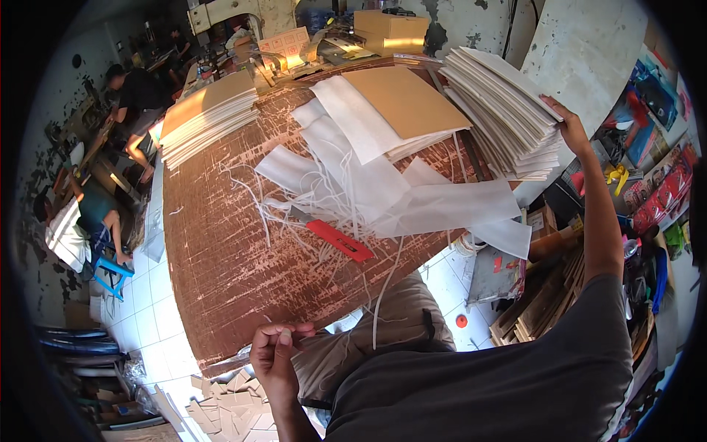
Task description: The person trims excess foam padding from around cardboard boards along their edges using a utility knife.
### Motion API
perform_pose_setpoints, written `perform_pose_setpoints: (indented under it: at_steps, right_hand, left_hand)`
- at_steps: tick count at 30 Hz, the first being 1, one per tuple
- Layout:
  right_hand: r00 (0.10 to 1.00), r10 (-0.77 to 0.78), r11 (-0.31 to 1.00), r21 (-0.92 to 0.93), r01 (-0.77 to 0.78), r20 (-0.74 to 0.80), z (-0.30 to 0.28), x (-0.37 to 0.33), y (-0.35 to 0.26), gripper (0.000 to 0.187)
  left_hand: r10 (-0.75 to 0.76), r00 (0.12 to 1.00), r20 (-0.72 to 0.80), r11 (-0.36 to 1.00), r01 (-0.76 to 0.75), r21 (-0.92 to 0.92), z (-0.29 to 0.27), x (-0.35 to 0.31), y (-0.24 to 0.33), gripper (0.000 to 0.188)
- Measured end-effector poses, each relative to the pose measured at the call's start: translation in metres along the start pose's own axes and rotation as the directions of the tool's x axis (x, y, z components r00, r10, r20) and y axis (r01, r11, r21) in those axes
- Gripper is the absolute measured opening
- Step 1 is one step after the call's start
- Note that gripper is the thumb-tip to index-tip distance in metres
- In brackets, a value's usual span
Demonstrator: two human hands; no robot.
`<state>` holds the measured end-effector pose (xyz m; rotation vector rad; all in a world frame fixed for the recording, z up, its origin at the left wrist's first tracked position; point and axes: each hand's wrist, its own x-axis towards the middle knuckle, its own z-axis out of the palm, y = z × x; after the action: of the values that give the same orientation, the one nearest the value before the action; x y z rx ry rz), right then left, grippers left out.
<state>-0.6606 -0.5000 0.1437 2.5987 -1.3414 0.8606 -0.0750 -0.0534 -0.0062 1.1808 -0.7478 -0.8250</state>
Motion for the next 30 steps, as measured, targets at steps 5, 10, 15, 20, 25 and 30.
perform_pose_setpoints:
  at_steps: [5, 10, 15, 20, 25, 30]
  right_hand:
    - [0.999, -0.046, 0.999, 0.028, 0.046, 0.026, -0.002, -0.001, -0.003, 0.064]
    - [0.953, 0.143, 0.977, -0.194, -0.092, 0.269, -0.018, 0.012, -0.054, 0.089]
    - [0.841, 0.319, 0.947, -0.191, -0.259, 0.438, -0.046, 0.031, -0.056, 0.099]
    - [0.981, 0.179, 0.956, 0.223, -0.190, 0.070, -0.036, 0.070, -0.059, 0.070]
    - [0.919, 0.057, 0.973, -0.183, -0.138, -0.389, 0.031, 0.100, -0.039, 0.082]
    - [0.862, 0.419, 0.906, -0.066, -0.418, 0.285, 0.065, 0.091, -0.002, 0.094]
  left_hand:
    - [-0.021, 1.000, 0.013, 1.000, 0.021, -0.021, 0.003, 0.000, -0.004, 0.012]
    - [-0.020, 1.000, 0.011, 0.999, 0.020, -0.031, 0.007, 0.002, -0.005, 0.010]
    - [-0.015, 1.000, 0.014, 1.000, 0.015, -0.009, 0.008, 0.005, -0.006, 0.012]
    - [-0.012, 0.999, 0.034, 0.999, 0.013, -0.047, 0.008, 0.004, -0.005, 0.008]
    - [-0.005, 1.000, 0.014, 1.000, 0.005, -0.015, 0.004, 0.001, -0.001, 0.009]
    - [0.040, 0.995, -0.092, 0.994, -0.030, 0.106, -0.012, -0.005, 0.005, 0.011]
